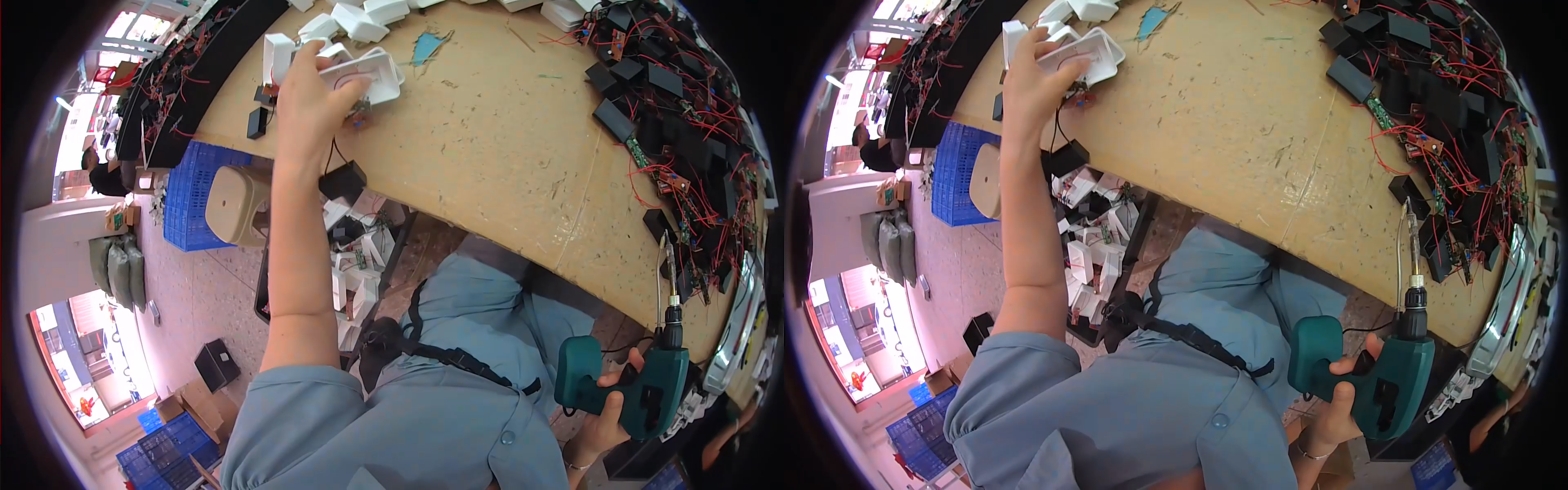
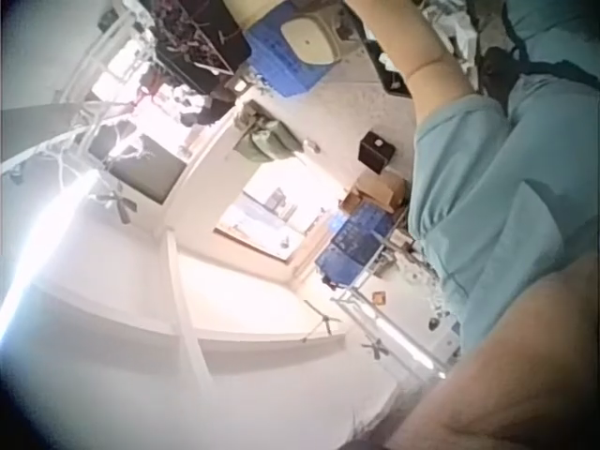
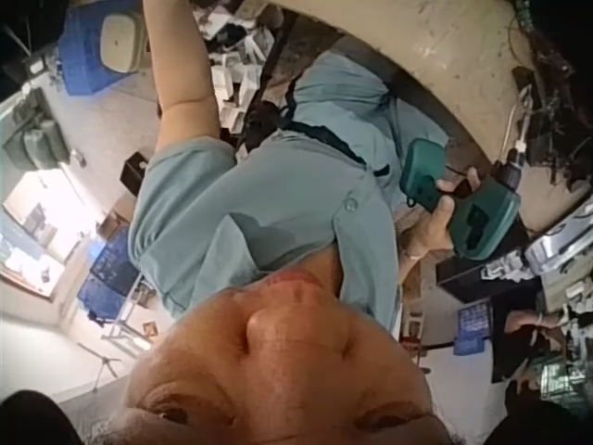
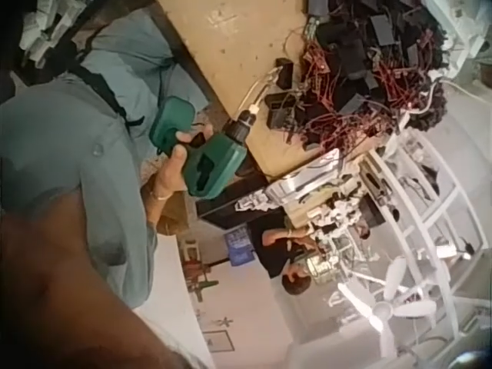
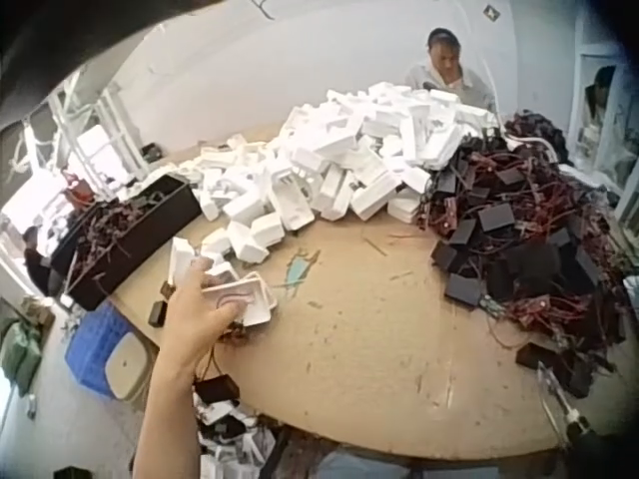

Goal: Assembling electronic devices by connecting wires into white plastic housings using a handheld soldering or joining tool.

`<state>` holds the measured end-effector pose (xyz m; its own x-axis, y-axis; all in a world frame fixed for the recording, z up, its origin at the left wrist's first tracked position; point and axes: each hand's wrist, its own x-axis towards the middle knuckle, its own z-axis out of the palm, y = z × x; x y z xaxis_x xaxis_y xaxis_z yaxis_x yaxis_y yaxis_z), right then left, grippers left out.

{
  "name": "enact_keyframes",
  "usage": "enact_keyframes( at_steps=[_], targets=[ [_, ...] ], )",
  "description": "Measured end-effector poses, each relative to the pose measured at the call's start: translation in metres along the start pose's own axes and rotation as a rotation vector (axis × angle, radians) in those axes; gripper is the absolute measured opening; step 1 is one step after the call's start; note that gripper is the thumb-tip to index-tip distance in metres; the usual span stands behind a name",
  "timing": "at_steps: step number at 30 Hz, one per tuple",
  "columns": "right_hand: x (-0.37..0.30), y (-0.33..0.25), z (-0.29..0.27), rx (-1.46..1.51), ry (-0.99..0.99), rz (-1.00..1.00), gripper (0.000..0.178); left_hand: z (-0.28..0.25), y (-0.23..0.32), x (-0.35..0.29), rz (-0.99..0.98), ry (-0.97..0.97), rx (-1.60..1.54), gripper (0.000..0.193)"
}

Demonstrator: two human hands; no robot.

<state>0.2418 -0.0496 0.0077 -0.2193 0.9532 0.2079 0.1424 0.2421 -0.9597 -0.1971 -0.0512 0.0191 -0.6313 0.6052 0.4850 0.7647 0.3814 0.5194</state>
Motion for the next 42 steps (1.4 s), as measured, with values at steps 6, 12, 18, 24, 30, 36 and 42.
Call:
enact_keyframes(
  at_steps=[6,12,18,24,30,36,42],
  targets=[
    [0.001,0.0,0.006,0.019,0.104,0.018,0.061,-0.016,0.0,0.007,-0.092,-0.336,0.104,0.043],
    [0.002,0.003,0.005,0.033,0.052,0.012,0.06,-0.051,-0.038,-0.033,-0.314,-0.236,-0.655,0.039],
    [0.007,0.001,0.01,0.064,-0.006,-0.013,0.058,-0.096,-0.14,-0.113,-0.49,0.044,-1.03,0.034],
    [0.005,0.0,0.011,0.044,-0.081,-0.029,0.053,-0.077,-0.222,-0.156,-0.866,-0.07,-0.863,0.035],
    [0.002,-0.002,0.013,0.034,-0.066,-0.019,0.052,-0.026,-0.219,-0.154,-0.748,-0.218,-0.317,0.055],
    [0.005,-0.005,0.013,0.036,-0.073,-0.035,0.051,-0.069,-0.141,-0.083,-0.396,0.308,-0.317,0.039],
    [0.009,-0.008,0.019,0.034,-0.064,-0.036,0.05,-0.036,-0.091,0.039,0.458,0.218,0.456,0.081]
  ],
)
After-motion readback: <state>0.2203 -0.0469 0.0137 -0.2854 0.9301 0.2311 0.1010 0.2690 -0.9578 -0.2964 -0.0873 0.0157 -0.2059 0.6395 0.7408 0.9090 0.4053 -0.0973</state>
